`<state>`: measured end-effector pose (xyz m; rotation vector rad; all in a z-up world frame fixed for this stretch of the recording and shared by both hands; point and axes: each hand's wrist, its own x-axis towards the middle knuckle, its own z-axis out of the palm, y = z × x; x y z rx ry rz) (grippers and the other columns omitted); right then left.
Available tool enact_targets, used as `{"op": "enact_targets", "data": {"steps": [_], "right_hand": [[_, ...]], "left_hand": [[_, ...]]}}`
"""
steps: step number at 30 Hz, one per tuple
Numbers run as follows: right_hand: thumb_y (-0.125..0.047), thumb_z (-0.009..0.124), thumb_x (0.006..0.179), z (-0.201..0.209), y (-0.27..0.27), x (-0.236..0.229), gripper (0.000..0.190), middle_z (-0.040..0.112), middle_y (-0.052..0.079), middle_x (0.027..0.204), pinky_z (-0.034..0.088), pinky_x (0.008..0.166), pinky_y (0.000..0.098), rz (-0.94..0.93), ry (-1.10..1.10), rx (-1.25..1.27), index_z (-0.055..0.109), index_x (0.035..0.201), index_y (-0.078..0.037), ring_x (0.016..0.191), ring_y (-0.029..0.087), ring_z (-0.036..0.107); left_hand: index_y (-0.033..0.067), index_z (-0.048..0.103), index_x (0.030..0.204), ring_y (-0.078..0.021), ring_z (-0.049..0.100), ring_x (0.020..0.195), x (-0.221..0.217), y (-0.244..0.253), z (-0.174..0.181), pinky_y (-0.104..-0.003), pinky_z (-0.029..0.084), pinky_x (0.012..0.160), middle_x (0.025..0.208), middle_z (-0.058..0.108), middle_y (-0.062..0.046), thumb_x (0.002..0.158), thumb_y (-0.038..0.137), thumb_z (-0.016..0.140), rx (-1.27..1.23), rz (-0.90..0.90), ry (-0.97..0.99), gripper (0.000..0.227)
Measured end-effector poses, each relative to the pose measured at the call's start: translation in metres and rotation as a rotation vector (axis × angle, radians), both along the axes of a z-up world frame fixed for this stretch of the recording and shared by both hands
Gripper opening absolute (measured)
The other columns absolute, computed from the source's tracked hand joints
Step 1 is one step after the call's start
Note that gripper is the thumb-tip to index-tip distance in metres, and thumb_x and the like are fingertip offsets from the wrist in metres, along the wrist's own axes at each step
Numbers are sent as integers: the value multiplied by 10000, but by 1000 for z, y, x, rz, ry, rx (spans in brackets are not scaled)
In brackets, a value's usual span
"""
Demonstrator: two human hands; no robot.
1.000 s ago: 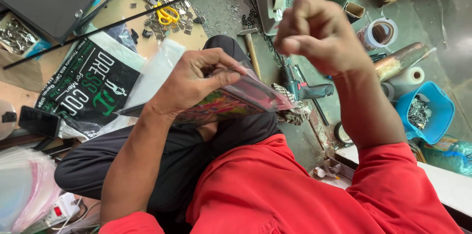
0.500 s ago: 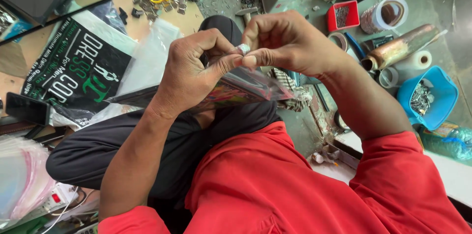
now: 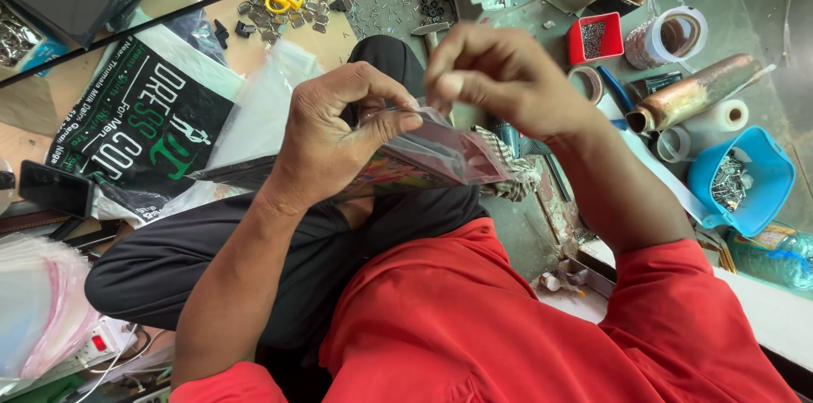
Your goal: The person sits on the floor with a framed religious picture on their lap and wraps it in a sheet of clear plastic film. They fold the plastic over the frame edges, tuck and press the corners, and smooth the film around the frame to cover it fully.
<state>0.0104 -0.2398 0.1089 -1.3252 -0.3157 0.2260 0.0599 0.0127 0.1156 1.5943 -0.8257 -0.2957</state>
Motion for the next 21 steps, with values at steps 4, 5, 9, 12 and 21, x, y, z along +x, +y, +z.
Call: {"op": "enact_targets", "data": {"steps": [4,5,9,12,21], "right_hand": [[-129,693,1029,2,5,3,161,723,45,955,577,825,270,111,64,-85,698,1093,18,895,106,699],[-122,719,1010,2,4,4,154,732,39,942,580,805,261,84,91,-82,716,1071,19,868,100,701],[-102,775,959,14,6,5,153,721,17,938,543,801,230,71,31,-217,732,1054,10,882,72,669],[-101,796,947,16,6,5,131,703,0,909,532,765,227,73,-13,-290,729,1021,-16,855,64,655],[-168,737,982,30,4,0,169,663,18,844,493,700,259,115,-358,-595,648,999,-26,772,84,617]], "left_hand": [[66,664,947,-30,496,700,-2,1,-1,-206,429,641,779,593,52,921,80,858,19,50,-2,196],[66,646,942,-28,502,702,-1,0,-1,-205,441,654,765,590,56,928,82,862,21,54,-7,217],[66,640,944,-29,521,702,-1,-3,-1,-208,443,648,763,599,56,931,81,856,34,60,-23,217],[68,649,924,-39,513,692,-2,-4,-1,-216,443,640,752,592,42,914,88,873,71,64,-25,225],[56,681,919,-48,518,694,-2,-3,1,-208,439,639,759,592,28,869,91,898,105,54,-107,225]]}}
